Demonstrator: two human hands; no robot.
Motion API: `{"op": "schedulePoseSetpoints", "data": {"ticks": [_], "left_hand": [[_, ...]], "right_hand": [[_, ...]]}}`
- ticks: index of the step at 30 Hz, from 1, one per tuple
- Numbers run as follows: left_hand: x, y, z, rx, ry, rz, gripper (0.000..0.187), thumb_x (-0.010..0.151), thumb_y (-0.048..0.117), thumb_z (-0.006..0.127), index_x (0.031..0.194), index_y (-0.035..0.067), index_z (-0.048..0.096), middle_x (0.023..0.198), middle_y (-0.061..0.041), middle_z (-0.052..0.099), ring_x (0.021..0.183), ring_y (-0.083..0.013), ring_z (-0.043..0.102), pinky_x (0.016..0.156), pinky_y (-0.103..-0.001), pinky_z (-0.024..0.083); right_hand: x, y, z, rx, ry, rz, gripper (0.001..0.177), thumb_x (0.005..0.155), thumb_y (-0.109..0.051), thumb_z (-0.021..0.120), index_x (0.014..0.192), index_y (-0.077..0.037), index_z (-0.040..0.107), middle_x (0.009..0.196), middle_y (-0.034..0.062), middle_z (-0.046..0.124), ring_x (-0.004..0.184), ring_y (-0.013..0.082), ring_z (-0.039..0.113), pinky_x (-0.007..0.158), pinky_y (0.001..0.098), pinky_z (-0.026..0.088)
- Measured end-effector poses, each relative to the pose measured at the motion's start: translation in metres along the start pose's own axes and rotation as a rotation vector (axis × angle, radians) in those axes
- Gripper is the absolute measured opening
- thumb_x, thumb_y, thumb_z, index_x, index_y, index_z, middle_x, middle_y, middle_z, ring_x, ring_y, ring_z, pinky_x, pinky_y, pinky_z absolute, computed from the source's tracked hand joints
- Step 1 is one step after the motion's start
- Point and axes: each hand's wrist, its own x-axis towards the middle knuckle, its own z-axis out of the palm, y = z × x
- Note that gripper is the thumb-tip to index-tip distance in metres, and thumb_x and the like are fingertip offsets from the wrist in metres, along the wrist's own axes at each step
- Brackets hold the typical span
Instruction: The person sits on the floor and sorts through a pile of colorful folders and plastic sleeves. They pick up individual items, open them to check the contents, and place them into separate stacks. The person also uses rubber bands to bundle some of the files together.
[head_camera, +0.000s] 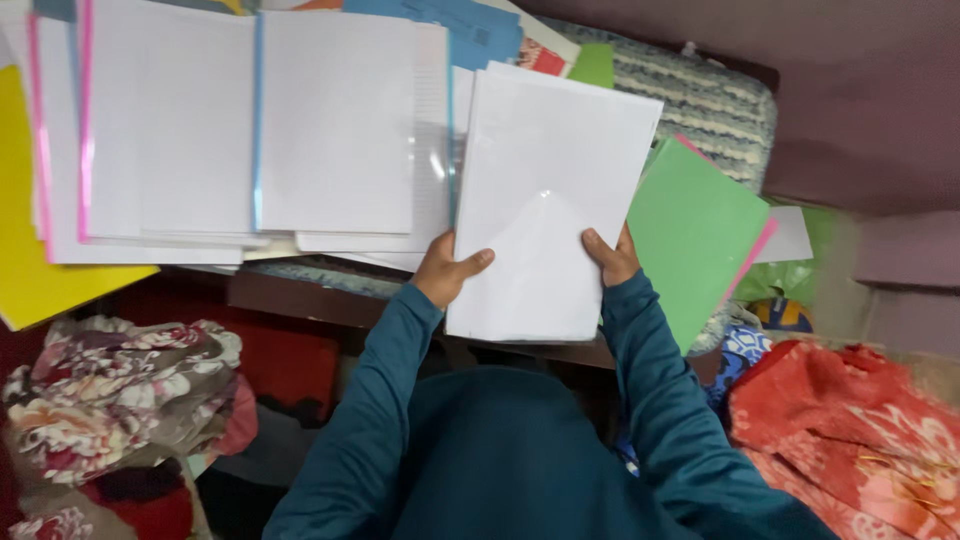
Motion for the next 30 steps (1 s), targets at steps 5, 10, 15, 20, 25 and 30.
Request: {"op": "schedulePoseSetpoints", "data": {"ticks": [5,10,15,20,25,30], "left_hand": [[-0.012,0.034,-0.069,0.020,0.065,0.002,0.051,0.092,0.023,0.072,0.131,-0.008,0.059,0.121,-0.020,0.071,0.110,-0.0251,0.069,0.097,-0.036,0.056],[-0.010,0.054,-0.136,0.112,0.110,0.065,0.056,0.093,0.022,0.070,0.139,-0.005,0.052,0.128,-0.018,0.068,0.118,-0.0230,0.066,0.103,-0.034,0.052],[0.000,0.070,-0.193,0.237,0.334,0.139,0.048,0.097,0.024,0.069,0.135,-0.002,0.054,0.125,-0.017,0.069,0.115,-0.0244,0.066,0.102,-0.036,0.051],[-0.007,0.083,-0.247,0.576,0.531,-0.194,0.038,0.095,0.027,0.068,0.129,0.011,0.062,0.097,-0.011,0.077,0.090,-0.0269,0.073,0.084,-0.040,0.057],[-0.010,0.081,-0.272,0.762,0.449,-0.146,0.037,0.093,0.029,0.071,0.126,0.013,0.063,0.098,-0.009,0.077,0.092,-0.0269,0.074,0.085,-0.040,0.057],[-0.005,0.072,-0.281,0.840,0.579,0.005,0.039,0.091,0.027,0.074,0.125,0.010,0.064,0.099,-0.011,0.074,0.092,-0.0281,0.072,0.081,-0.041,0.057]], "right_hand": [[0.025,-0.006,0.069,0.136,-0.122,0.099,0.042,0.098,-0.011,0.068,0.136,0.005,0.059,0.118,0.0105,0.070,0.104,0.0179,0.068,0.097,0.0355,0.056],[0.035,-0.007,0.144,-0.019,-0.051,-0.040,0.044,0.092,-0.003,0.073,0.133,0.003,0.059,0.117,0.0093,0.073,0.101,0.0151,0.069,0.092,0.0306,0.057],[0.067,0.006,0.207,-0.143,-0.003,-0.170,0.044,0.095,-0.002,0.073,0.135,0.003,0.057,0.119,0.0116,0.071,0.105,0.0176,0.069,0.093,0.0306,0.057],[0.104,0.030,0.249,-0.366,0.053,0.073,0.058,0.089,-0.005,0.073,0.140,-0.001,0.047,0.113,0.0159,0.073,0.098,0.0227,0.072,0.086,0.0323,0.059],[0.111,0.035,0.256,-0.550,0.102,0.012,0.065,0.088,-0.006,0.074,0.144,0.000,0.043,0.120,0.0188,0.071,0.106,0.0245,0.072,0.092,0.0333,0.057],[0.108,0.029,0.269,-0.671,0.070,-0.160,0.069,0.087,-0.002,0.075,0.147,0.001,0.041,0.128,0.0221,0.067,0.115,0.0281,0.068,0.100,0.0355,0.054]]}}
